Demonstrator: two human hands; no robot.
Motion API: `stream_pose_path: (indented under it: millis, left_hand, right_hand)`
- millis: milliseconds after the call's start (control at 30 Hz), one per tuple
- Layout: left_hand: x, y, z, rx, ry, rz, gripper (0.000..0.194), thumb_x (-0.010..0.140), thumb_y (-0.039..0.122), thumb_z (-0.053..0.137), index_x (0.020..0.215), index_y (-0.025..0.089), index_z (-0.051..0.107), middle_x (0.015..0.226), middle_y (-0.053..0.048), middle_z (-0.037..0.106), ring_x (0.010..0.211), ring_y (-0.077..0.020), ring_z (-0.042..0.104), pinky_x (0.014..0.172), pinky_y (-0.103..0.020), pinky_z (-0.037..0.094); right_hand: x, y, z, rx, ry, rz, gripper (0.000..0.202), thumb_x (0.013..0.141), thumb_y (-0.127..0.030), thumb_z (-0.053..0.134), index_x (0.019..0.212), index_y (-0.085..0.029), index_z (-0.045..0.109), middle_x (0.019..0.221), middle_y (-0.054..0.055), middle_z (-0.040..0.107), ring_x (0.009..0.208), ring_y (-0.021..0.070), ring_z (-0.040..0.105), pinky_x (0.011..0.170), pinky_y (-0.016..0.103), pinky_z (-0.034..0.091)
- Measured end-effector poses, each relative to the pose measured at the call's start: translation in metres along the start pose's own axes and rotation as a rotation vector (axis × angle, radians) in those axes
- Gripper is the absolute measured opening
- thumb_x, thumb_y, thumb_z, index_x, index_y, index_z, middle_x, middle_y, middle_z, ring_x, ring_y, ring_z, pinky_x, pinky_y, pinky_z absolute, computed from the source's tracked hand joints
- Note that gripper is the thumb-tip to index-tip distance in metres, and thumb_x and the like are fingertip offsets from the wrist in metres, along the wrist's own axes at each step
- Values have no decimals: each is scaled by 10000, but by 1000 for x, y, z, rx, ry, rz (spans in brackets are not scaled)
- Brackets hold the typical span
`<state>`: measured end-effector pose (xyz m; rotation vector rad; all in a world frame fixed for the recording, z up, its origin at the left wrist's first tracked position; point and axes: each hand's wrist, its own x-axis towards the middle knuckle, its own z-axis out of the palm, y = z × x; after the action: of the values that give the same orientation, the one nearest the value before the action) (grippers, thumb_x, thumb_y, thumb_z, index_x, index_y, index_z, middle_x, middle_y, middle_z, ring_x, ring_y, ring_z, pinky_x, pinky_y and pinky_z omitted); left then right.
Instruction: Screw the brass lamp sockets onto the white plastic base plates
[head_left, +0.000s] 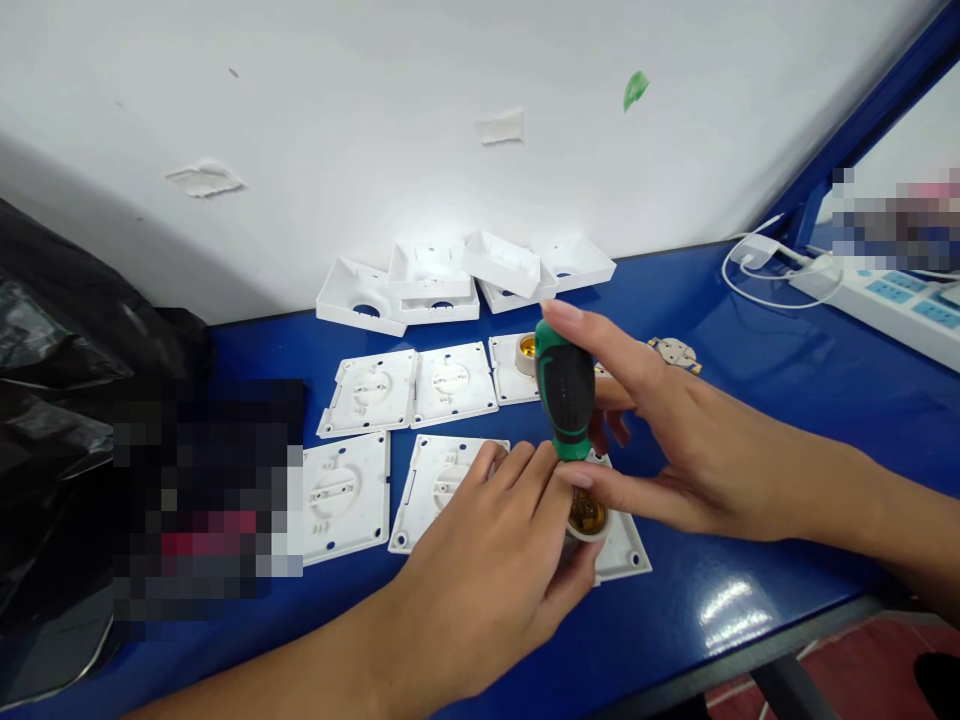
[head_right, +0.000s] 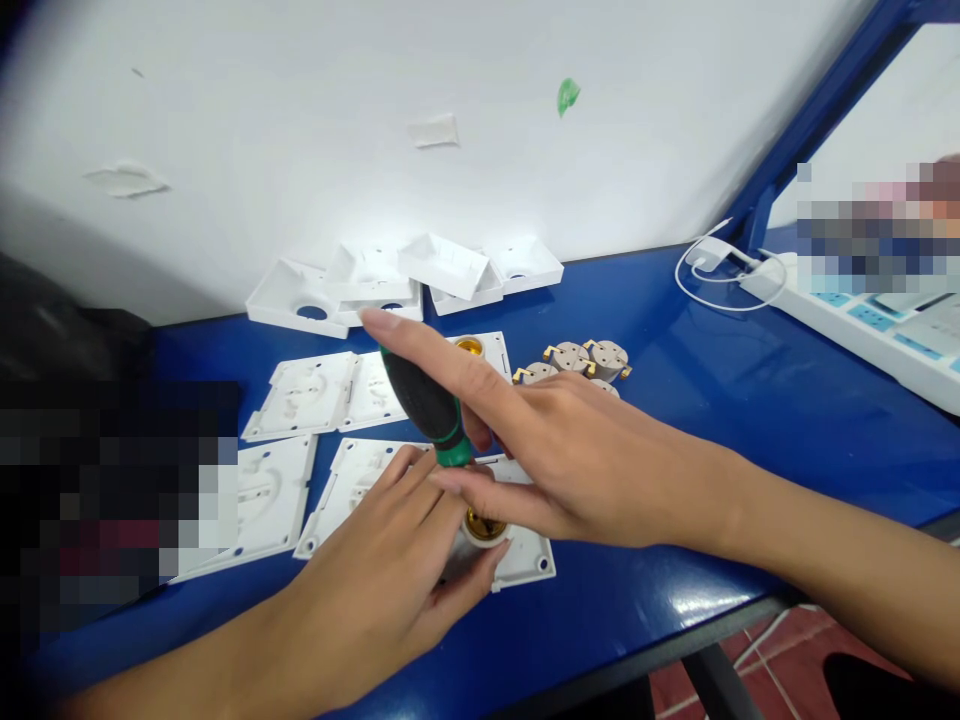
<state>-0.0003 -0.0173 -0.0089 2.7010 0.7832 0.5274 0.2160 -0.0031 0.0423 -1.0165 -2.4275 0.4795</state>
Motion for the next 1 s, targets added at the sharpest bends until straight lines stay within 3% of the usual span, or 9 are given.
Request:
stream_pose_path:
  millis: [200, 600, 833, 1000]
  left_hand:
    - [0, 0, -1, -12, -6, 0, 173, 988, 263, 632, 1114, 170, 559, 1063, -85, 677, 1000, -323, 616, 967, -537, 478]
    - [1, 0, 0, -1, 2, 8, 196, 974, 265, 655, 1113, 163, 561, 1075, -91, 678, 992, -320, 612, 967, -528, 476]
    - [1, 0, 1, 7, 8, 7, 204, 977, 270, 656, 1120, 161, 559, 1069, -82, 677, 1001, -319, 613, 975, -522, 472]
    - [0, -1, 2, 26, 23, 20, 199, 991, 277, 636, 1123, 152, 554, 1069, -85, 674, 1008, -317, 615, 999, -522, 462]
  right_hand:
    - [-1, -1, -2, 13, -16, 29, 808, 1064, -439, 493, 1647, -371, -62, 940, -7, 659, 667, 147, 663, 614, 273, 560]
    - [-2, -3, -3, -7, -19, 34, 797, 1067, -455, 480, 1653, -343, -48, 916, -4, 702, 650, 154, 666, 615, 264, 552]
    - [-1, 0, -2, -5, -22, 26, 817, 1062, -464, 496, 1656, -331, -50, 874, 0, 703, 623, 166, 664, 523, 248, 503]
    - [-2, 0, -2, -18, -23, 30, 814, 1069, -456, 484, 1650, -344, -75, 894, 2, 688, 645, 168, 667, 585, 275, 547]
